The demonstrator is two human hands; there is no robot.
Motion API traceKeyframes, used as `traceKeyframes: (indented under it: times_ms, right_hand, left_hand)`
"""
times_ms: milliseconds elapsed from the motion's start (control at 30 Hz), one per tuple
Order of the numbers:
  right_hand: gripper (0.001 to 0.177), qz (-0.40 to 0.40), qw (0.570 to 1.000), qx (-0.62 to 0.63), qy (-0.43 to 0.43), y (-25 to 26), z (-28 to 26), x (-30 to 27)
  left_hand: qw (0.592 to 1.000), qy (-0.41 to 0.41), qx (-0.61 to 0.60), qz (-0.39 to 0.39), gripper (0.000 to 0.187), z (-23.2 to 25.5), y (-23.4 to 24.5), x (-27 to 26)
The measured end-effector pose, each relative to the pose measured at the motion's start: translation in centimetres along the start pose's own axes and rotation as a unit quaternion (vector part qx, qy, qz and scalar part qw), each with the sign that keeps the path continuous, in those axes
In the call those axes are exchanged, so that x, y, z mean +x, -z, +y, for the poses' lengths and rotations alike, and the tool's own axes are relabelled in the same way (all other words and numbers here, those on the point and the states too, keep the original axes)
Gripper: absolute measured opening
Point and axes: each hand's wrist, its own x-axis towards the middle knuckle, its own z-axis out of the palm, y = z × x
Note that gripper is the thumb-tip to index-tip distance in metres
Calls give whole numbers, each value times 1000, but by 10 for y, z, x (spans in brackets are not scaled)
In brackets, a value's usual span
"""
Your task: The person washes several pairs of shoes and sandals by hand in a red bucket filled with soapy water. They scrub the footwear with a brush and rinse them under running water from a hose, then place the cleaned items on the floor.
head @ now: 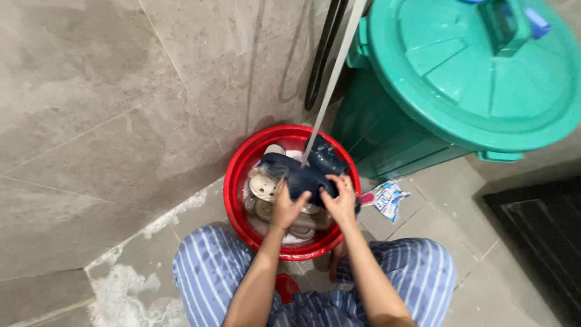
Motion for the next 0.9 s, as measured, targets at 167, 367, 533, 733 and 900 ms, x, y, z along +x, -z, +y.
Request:
traceKeyframes:
  times_ms: [167,367,533,733,900]
  right_hand:
    - [45,-20,990,129,54,-1,-12,-7]
    - [27,0,989,143,43,-34,-20,10]
    - [41,7,975,-23,220,-79,-36,5]
    - [46,48,965,-37,254,-102,-22,-1]
    - [49,48,965,-83,245,-112,-9,-16]
  left_hand:
    - [932,278,-230,18,38,-3,-2,-10]
    - [821,420,-350,165,41,-34,29,-13]
    - [731,490,-422,219,41,-51,67,-24]
    - [726,485,-436,220,33,-65,90,-43]
    - [741,467,-437,205,32,-80,85,-50]
